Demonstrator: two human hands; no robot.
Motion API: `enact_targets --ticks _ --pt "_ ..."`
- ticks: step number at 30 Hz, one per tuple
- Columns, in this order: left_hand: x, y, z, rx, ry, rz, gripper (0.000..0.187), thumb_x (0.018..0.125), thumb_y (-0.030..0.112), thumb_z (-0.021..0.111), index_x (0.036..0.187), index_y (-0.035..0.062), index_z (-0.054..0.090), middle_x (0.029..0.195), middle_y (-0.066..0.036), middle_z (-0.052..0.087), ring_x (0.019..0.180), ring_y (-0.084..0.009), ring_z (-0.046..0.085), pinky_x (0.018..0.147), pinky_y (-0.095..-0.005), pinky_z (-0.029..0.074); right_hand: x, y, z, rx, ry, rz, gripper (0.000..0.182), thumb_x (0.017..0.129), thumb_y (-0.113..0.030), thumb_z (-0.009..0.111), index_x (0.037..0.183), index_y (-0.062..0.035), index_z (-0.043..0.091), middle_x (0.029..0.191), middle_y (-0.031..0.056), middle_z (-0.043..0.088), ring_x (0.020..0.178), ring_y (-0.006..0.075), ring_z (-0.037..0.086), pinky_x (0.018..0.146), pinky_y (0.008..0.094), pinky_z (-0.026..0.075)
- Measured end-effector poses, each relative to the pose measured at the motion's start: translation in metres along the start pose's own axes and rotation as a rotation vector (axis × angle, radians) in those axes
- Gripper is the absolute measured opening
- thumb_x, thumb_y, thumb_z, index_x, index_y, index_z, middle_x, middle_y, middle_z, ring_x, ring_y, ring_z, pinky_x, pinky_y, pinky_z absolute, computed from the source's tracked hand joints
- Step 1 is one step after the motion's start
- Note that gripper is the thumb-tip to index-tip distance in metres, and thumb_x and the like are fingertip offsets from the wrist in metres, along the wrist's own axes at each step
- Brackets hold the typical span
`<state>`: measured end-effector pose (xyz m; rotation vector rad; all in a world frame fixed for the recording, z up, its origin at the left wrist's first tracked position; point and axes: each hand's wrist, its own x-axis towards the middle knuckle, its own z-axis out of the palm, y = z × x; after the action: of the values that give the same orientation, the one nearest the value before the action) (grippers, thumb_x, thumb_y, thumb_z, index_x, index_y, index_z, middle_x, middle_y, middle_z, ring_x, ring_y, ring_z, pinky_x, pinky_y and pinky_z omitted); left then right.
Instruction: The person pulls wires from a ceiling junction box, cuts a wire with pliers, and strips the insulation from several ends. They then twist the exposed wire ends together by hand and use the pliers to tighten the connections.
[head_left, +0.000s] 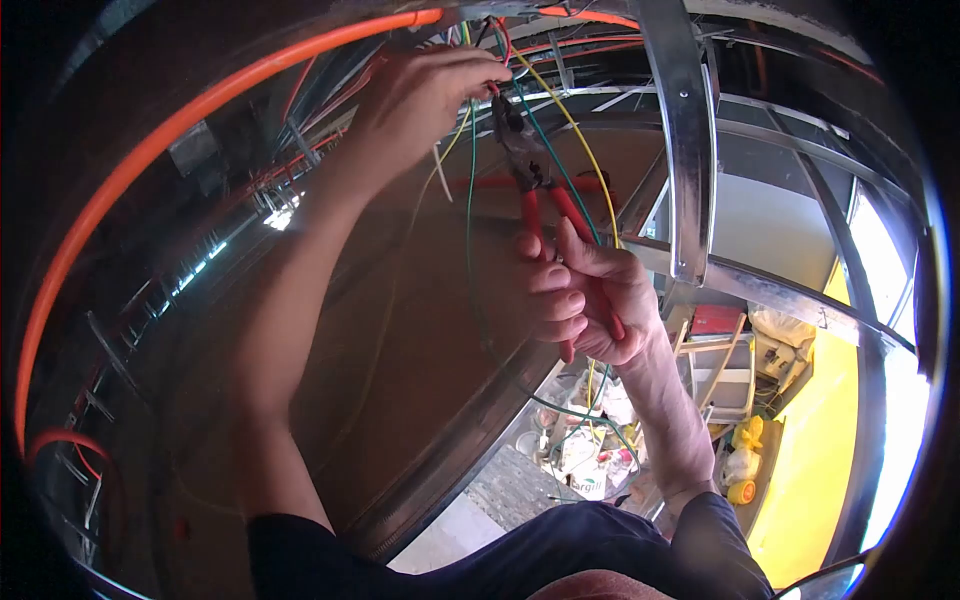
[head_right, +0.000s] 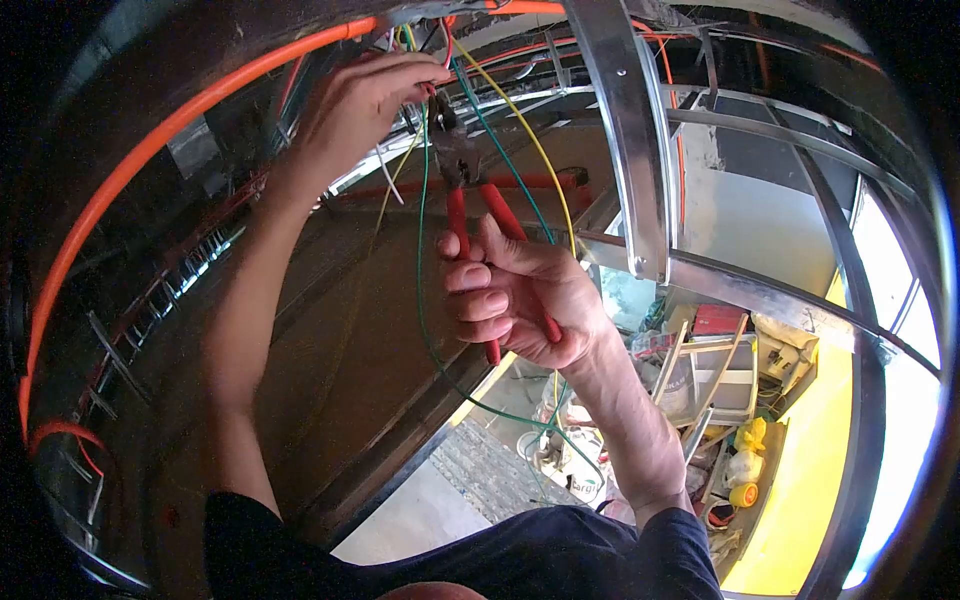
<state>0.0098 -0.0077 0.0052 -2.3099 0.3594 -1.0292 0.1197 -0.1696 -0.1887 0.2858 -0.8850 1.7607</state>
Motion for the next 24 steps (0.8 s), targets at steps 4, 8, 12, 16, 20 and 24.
enact_targets --ticks 4,8,12,16,20,24 --pt "-0.004 0.069 -0.033 0.254 -0.056 0.074 0.051 0.08 -0.001 0.07 0.128 0.0123 0.063 0.134 -0.004 0.06 0.124 -0.0243 0.056 0.108 -0.0428 0.041 -0.002 -0.007 0.0 -0.113 0.07 0.016 0.035 0.103 -0.039 0.053 0.114 -0.0055 0.05 0.083 -0.0027 0.04 0.063 0.0064 0.035 0.053 0.0205 0.031" --pt "-0.004 0.1 -0.014 0.147 -0.16 0.348 0.042 0.085 0.008 0.064 0.127 0.0122 0.061 0.129 -0.004 0.06 0.124 -0.0218 0.055 0.116 -0.0419 0.037 -0.003 -0.009 0.008 -0.283 0.153 0.012 0.032 0.101 -0.035 0.057 0.106 -0.0041 0.054 0.081 -0.0019 0.041 0.061 0.0072 0.035 0.052 0.0213 0.031" --pt "-0.004 0.097 -0.001 -0.101 -0.416 0.365 0.036 0.079 0.008 0.069 0.113 0.0089 0.059 0.107 -0.006 0.064 0.111 -0.0222 0.061 0.109 -0.0386 0.042 -0.004 -0.01 0.018 -0.42 0.303 0.012 0.017 0.097 -0.019 0.059 0.094 -0.0026 0.055 0.074 0.0019 0.047 0.06 0.0114 0.044 0.051 0.0246 0.035" --pt "0.0 0.083 0.015 -0.156 -0.288 0.498 0.025 0.081 0.019 0.067 0.102 0.0094 0.057 0.094 -0.004 0.063 0.095 -0.0204 0.065 0.09 -0.0349 0.048 -0.006 -0.014 0.029 -0.537 0.284 0.046 0.014 0.093 -0.016 0.062 0.085 -0.0057 0.056 0.068 0.0025 0.048 0.058 0.0128 0.046 0.053 0.0266 0.04" --pt "0.006 0.078 0.041 0.101 -0.248 0.603 0.021 0.086 0.03 0.061 0.094 0.0116 0.055 0.077 -0.002 0.064 0.072 -0.0203 0.066 0.074 -0.0324 0.051 -0.007 -0.015 0.033 -0.692 0.339 0.035 0.019 0.093 -0.016 0.062 0.077 -0.0066 0.056 0.066 0.0028 0.049 0.058 0.0137 0.047 0.052 0.0264 0.04" --pt "0.01 0.082 0.04 0.038 -0.288 0.53 0.024 0.087 0.032 0.062 0.095 0.0099 0.057 0.076 -0.004 0.066 0.07 -0.0228 0.066 0.069 -0.0342 0.052 -0.015 -0.02 0.036 -0.866 0.52 -0.011 0.023 0.088 -0.023 0.074 0.086 -0.0019 0.066 0.073 0.0072 0.068 0.062 0.0159 0.069 0.058 0.0279 0.059"
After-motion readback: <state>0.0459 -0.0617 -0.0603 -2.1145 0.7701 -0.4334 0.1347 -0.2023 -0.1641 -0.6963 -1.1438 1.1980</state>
